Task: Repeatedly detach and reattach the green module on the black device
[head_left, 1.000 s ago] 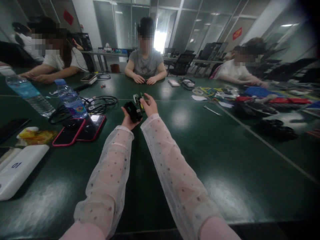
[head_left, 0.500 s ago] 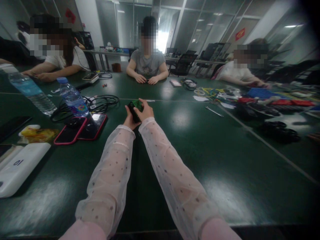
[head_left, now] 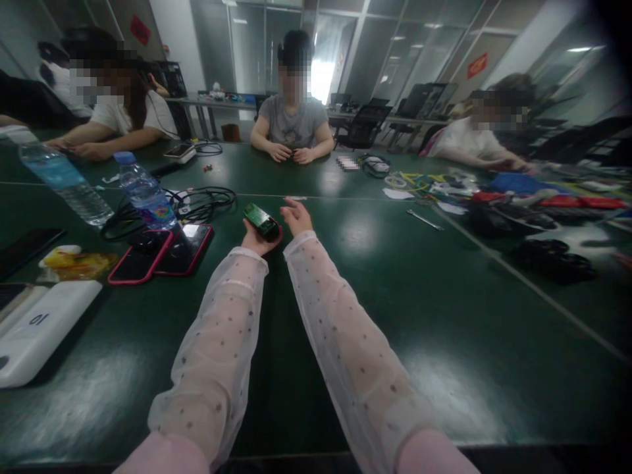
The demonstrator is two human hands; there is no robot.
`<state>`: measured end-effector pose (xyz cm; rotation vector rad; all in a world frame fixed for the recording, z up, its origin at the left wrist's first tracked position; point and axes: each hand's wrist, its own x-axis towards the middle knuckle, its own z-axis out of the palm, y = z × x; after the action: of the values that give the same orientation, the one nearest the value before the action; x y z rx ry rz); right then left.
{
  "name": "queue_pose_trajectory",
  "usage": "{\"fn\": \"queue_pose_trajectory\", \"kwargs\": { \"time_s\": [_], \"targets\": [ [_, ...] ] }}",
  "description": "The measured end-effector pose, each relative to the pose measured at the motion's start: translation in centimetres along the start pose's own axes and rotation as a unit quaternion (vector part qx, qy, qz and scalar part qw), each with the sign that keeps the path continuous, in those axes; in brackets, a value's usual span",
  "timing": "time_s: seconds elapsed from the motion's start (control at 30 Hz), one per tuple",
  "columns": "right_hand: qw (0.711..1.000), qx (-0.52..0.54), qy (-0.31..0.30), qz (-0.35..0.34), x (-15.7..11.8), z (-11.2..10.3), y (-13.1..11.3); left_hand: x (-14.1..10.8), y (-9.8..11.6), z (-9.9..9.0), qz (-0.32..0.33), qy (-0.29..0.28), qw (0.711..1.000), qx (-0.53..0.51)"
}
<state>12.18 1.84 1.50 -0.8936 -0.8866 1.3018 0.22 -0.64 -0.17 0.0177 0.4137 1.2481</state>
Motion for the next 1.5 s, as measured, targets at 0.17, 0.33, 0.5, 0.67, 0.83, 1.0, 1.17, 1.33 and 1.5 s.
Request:
{"fn": "queue_pose_trajectory", "kwargs": {
  "time_s": [0.17,0.33,0.5,0.67,0.83,1.0,1.17,1.33,1.5],
  "targets": [
    [0.997,0.033,0.044,0.048,-0.2,-1.2,1.5,-0.8,-0.1,0.5,-0.01,0.006,1.0,0.0],
    [0.981,0.155,0.034,0.112,-0.3,-3.4,2.3,-1.1,-0.2,0.7,-0.007,-0.002,1.0,0.011],
    [0.963,0.231,0.026,0.134,0.0,-4.7,2.1,-0.9,0.2,0.3,0.005,-0.007,1.0,0.028],
    [0.963,0.222,0.025,0.149,0.0,-4.5,2.0,-0.4,0.1,0.6,0.019,0.043,0.986,0.158],
    [0.971,0.197,-0.003,0.134,-0.2,-4.3,2.1,0.3,-0.5,0.9,0.026,0.074,0.961,0.264],
    [0.974,0.184,-0.025,0.128,-0.3,-4.2,1.9,0.7,-0.7,1.1,0.034,0.083,0.957,0.277],
    [0.973,0.182,-0.031,0.136,-0.1,-4.2,2.1,0.5,-0.6,1.5,0.045,0.099,0.944,0.311],
    [0.974,0.166,-0.008,0.152,0.3,-3.9,2.3,0.7,-1.1,1.5,0.098,0.095,0.896,0.422],
    [0.978,0.132,-0.009,0.159,0.4,-3.2,2.1,1.6,-1.4,1.3,0.144,0.094,0.811,0.559]
  ]
}}
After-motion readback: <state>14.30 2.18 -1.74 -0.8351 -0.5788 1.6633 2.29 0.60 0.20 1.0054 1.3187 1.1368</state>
